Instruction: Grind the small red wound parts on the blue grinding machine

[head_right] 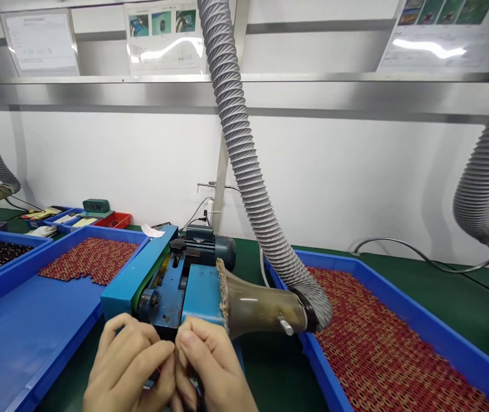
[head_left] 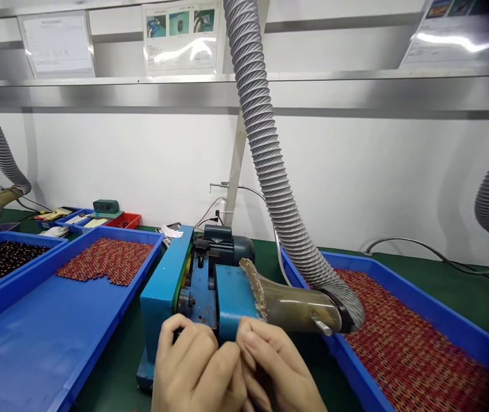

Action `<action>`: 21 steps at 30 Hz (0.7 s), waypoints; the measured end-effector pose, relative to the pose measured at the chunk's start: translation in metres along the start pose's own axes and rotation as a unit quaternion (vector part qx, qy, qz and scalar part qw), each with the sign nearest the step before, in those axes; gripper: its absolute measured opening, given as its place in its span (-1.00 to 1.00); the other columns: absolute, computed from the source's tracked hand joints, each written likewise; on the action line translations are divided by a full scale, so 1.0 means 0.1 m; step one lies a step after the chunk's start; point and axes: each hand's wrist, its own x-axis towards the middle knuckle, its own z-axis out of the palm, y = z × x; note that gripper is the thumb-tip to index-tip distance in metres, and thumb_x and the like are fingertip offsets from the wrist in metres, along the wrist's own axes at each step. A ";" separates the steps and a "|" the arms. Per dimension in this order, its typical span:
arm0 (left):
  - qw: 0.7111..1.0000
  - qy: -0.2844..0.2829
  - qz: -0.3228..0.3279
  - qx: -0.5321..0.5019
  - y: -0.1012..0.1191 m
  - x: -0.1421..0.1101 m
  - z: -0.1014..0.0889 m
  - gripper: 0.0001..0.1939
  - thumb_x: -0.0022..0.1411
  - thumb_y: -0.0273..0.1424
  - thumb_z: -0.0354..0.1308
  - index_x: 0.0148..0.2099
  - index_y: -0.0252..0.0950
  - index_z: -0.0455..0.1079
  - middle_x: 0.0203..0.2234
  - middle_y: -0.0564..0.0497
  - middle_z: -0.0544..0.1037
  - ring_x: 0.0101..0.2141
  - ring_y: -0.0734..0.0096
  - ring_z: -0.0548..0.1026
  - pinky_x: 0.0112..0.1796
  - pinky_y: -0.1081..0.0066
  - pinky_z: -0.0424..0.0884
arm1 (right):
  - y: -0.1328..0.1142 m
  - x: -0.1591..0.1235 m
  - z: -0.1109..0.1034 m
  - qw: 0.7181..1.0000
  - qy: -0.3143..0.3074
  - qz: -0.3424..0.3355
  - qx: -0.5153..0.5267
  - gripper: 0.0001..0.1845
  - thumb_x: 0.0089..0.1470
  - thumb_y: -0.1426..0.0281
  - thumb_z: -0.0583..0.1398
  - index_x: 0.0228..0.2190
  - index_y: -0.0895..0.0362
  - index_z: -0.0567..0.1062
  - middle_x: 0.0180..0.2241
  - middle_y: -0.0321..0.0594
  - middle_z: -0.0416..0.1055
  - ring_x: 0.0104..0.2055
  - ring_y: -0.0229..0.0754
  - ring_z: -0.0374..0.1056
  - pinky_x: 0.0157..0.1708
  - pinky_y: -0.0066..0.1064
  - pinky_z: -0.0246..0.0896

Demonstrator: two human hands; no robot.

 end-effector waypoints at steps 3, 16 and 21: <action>0.989 0.002 -0.086 -0.119 0.01 0.02 -0.02 -0.77 0.13 -0.68 0.02 -0.36 -0.20 0.25 -0.64 0.17 0.30 -0.58 0.50 0.28 -0.41 0.39 0.24 | 0.00 0.02 -0.06 0.992 0.028 -0.115 -0.036 -0.55 0.17 0.11 0.19 -0.61 0.14 0.37 -0.72 -0.37 0.22 -0.65 -0.30 0.18 -0.58 -0.48 0.08; 0.914 -0.069 -0.252 -0.311 -0.02 0.02 -0.07 -0.79 0.09 -0.63 0.04 -0.47 -0.22 0.32 -0.63 0.16 0.27 -0.53 0.51 0.25 -0.41 0.45 0.19 | 0.04 0.00 -0.11 0.959 0.111 -0.246 -0.080 -0.73 0.25 0.26 0.17 -0.47 0.08 0.42 -0.62 -0.38 0.28 -0.54 -0.27 0.26 -0.49 -0.48 0.15; 0.831 -0.035 -0.371 -0.413 -0.01 0.07 -0.07 -0.86 0.14 -0.46 0.18 -0.45 -0.18 0.45 -0.54 0.11 0.41 -0.39 0.42 0.38 -0.29 0.42 0.26 | 0.00 0.03 -0.10 0.957 0.136 -0.221 -0.127 -0.76 0.16 0.30 0.26 -0.53 0.08 0.50 -0.56 -0.33 0.38 -0.47 -0.28 0.30 -0.40 -0.54 0.22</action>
